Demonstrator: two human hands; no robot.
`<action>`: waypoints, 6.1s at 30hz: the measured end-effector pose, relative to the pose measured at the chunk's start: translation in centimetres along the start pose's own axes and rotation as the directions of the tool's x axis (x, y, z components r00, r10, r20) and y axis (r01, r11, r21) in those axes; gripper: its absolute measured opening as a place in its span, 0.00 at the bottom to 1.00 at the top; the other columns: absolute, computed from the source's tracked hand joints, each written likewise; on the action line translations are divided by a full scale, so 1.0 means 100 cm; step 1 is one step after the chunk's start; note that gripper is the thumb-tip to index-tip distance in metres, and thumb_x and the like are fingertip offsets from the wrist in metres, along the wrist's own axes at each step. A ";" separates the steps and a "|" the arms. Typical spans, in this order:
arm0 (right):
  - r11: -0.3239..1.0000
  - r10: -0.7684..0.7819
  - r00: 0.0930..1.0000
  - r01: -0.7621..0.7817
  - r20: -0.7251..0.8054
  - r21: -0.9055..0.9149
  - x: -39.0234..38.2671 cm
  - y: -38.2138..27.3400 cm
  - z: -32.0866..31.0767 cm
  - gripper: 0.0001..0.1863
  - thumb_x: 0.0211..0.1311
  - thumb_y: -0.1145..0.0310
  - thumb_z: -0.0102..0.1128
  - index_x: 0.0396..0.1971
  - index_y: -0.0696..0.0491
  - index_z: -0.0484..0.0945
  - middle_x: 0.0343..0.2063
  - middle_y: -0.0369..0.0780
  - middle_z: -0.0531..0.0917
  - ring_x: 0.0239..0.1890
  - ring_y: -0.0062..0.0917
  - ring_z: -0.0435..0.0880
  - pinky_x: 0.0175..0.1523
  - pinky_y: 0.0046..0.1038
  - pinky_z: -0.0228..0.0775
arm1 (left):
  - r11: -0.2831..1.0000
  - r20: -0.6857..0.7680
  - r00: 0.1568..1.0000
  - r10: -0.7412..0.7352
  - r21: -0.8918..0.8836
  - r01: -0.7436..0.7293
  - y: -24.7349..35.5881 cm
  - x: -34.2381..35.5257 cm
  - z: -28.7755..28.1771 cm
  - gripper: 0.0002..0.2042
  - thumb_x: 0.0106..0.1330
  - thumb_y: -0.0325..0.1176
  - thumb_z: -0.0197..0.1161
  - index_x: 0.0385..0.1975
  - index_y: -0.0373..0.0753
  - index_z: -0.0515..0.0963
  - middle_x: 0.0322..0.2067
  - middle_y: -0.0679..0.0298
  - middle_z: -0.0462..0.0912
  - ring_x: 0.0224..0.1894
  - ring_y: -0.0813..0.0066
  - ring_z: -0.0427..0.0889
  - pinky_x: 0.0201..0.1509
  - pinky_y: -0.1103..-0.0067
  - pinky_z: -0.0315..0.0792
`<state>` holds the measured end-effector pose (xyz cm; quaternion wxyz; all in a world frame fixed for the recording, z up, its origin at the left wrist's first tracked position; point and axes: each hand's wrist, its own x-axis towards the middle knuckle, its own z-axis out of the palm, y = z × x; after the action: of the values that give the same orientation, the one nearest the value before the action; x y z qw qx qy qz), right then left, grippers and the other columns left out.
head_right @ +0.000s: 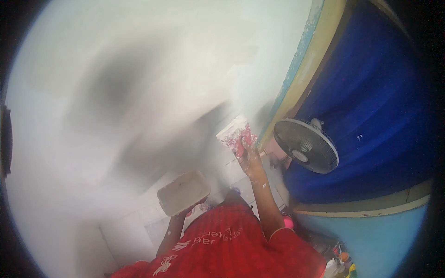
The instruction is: The person repeatedly scoops white paint from a small container and applies it to the ceiling using a hand-held tool. They work in a small room, moving the tool in broad strokes to cover the ceiling surface.
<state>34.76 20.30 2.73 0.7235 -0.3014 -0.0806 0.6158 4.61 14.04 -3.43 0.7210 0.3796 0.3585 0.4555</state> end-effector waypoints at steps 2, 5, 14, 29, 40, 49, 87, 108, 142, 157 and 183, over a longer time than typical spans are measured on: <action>0.991 -0.129 0.991 0.128 -0.020 -0.032 0.012 -0.019 0.015 0.22 0.68 0.73 0.65 0.60 0.52 0.73 0.51 0.37 0.83 0.49 0.23 0.85 0.50 0.29 0.83 | 1.000 0.008 1.000 -0.008 -0.004 0.008 0.000 0.005 0.004 0.30 0.60 0.50 0.71 0.62 0.49 0.73 0.56 0.68 0.79 0.60 0.70 0.76 0.65 0.68 0.71; 0.909 -0.356 0.930 0.367 0.092 -0.197 0.038 -0.061 0.049 0.28 0.71 0.70 0.64 0.67 0.55 0.65 0.55 0.37 0.78 0.51 0.20 0.82 0.57 0.26 0.78 | 1.000 0.019 1.000 -0.012 -0.008 0.012 0.000 0.014 0.014 0.31 0.59 0.51 0.72 0.62 0.50 0.72 0.57 0.69 0.79 0.60 0.70 0.76 0.66 0.68 0.70; -0.269 -0.786 0.122 0.816 0.607 -0.512 0.104 -0.214 0.193 0.14 0.73 0.73 0.58 0.54 0.61 0.79 0.48 0.42 0.86 0.51 0.27 0.83 0.56 0.26 0.73 | 0.991 0.071 0.997 0.034 0.130 -0.043 0.013 0.036 0.051 0.35 0.58 0.54 0.73 0.65 0.53 0.70 0.60 0.71 0.76 0.64 0.69 0.73 0.70 0.65 0.67; -0.776 -0.325 0.024 0.565 0.945 -0.281 0.182 -0.240 0.209 0.39 0.55 0.88 0.57 0.68 0.44 0.73 0.66 0.44 0.74 0.68 0.43 0.72 0.66 0.39 0.73 | 0.967 0.086 0.993 0.085 0.233 -0.103 -0.009 0.061 0.080 0.32 0.61 0.56 0.69 0.63 0.52 0.72 0.60 0.69 0.77 0.65 0.65 0.73 0.71 0.63 0.66; -0.609 -0.405 0.373 0.571 0.835 -0.550 0.132 -0.278 0.161 0.29 0.62 0.86 0.55 0.61 0.45 0.79 0.55 0.46 0.83 0.56 0.44 0.83 0.58 0.38 0.78 | 0.972 0.045 0.996 0.081 0.217 -0.089 0.003 0.061 0.114 0.33 0.58 0.54 0.73 0.62 0.50 0.72 0.57 0.69 0.78 0.62 0.67 0.74 0.68 0.66 0.69; -0.786 -0.434 -0.126 0.537 0.892 -0.306 0.149 -0.312 0.266 0.32 0.61 0.83 0.53 0.64 0.41 0.76 0.57 0.39 0.83 0.57 0.38 0.82 0.55 0.36 0.80 | 0.954 0.236 0.971 0.048 -0.299 0.026 -0.018 0.067 0.120 0.27 0.69 0.49 0.64 0.65 0.48 0.67 0.61 0.66 0.74 0.64 0.63 0.72 0.70 0.62 0.67; 0.579 -0.367 0.774 0.624 0.516 -0.524 0.146 -0.207 0.146 0.13 0.71 0.63 0.65 0.46 0.55 0.81 0.36 0.31 0.85 0.37 0.15 0.80 0.46 0.21 0.73 | 0.966 0.020 0.998 -0.063 -0.249 0.066 -0.031 0.032 0.150 0.32 0.63 0.61 0.64 0.65 0.54 0.71 0.62 0.69 0.76 0.66 0.62 0.71 0.73 0.59 0.62; -0.606 -0.297 0.134 0.738 0.945 -0.296 0.196 -0.195 0.090 0.34 0.54 0.82 0.60 0.64 0.47 0.76 0.64 0.46 0.76 0.68 0.43 0.73 0.72 0.43 0.65 | 0.792 0.151 0.961 0.230 0.545 -0.275 -0.055 0.064 0.149 0.26 0.68 0.56 0.61 0.61 0.49 0.72 0.59 0.63 0.76 0.64 0.57 0.73 0.69 0.53 0.67; 0.981 -0.104 0.977 0.132 0.186 -0.145 0.098 -0.117 0.053 0.15 0.72 0.67 0.61 0.55 0.52 0.75 0.45 0.34 0.81 0.44 0.17 0.80 0.47 0.19 0.75 | 0.512 0.178 0.984 0.016 -0.847 0.145 -0.062 0.023 0.109 0.30 0.71 0.59 0.56 0.67 0.50 0.68 0.66 0.59 0.69 0.68 0.51 0.67 0.70 0.47 0.63; -0.589 -0.428 0.008 0.756 0.904 -0.286 0.208 -0.161 0.127 0.42 0.47 0.90 0.54 0.66 0.46 0.75 0.66 0.44 0.74 0.71 0.46 0.68 0.75 0.46 0.59 | 0.813 -0.042 0.991 0.130 0.576 -0.083 -0.042 0.044 0.136 0.36 0.60 0.62 0.67 0.66 0.54 0.69 0.63 0.68 0.75 0.67 0.60 0.70 0.75 0.58 0.60; -0.478 -0.371 0.205 0.794 0.906 -0.376 0.145 -0.063 0.130 0.30 0.58 0.72 0.64 0.63 0.44 0.75 0.63 0.48 0.77 0.61 0.45 0.80 0.54 0.42 0.79 | 0.962 0.064 0.997 0.037 -0.273 -0.018 -0.044 0.034 0.140 0.35 0.60 0.60 0.67 0.65 0.51 0.70 0.62 0.65 0.75 0.69 0.59 0.68 0.75 0.57 0.59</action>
<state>37.03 37.92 12.92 0.5230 -0.4304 -0.7224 -0.1394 19.50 12.80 -1.45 0.7719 0.2971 0.2624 0.4971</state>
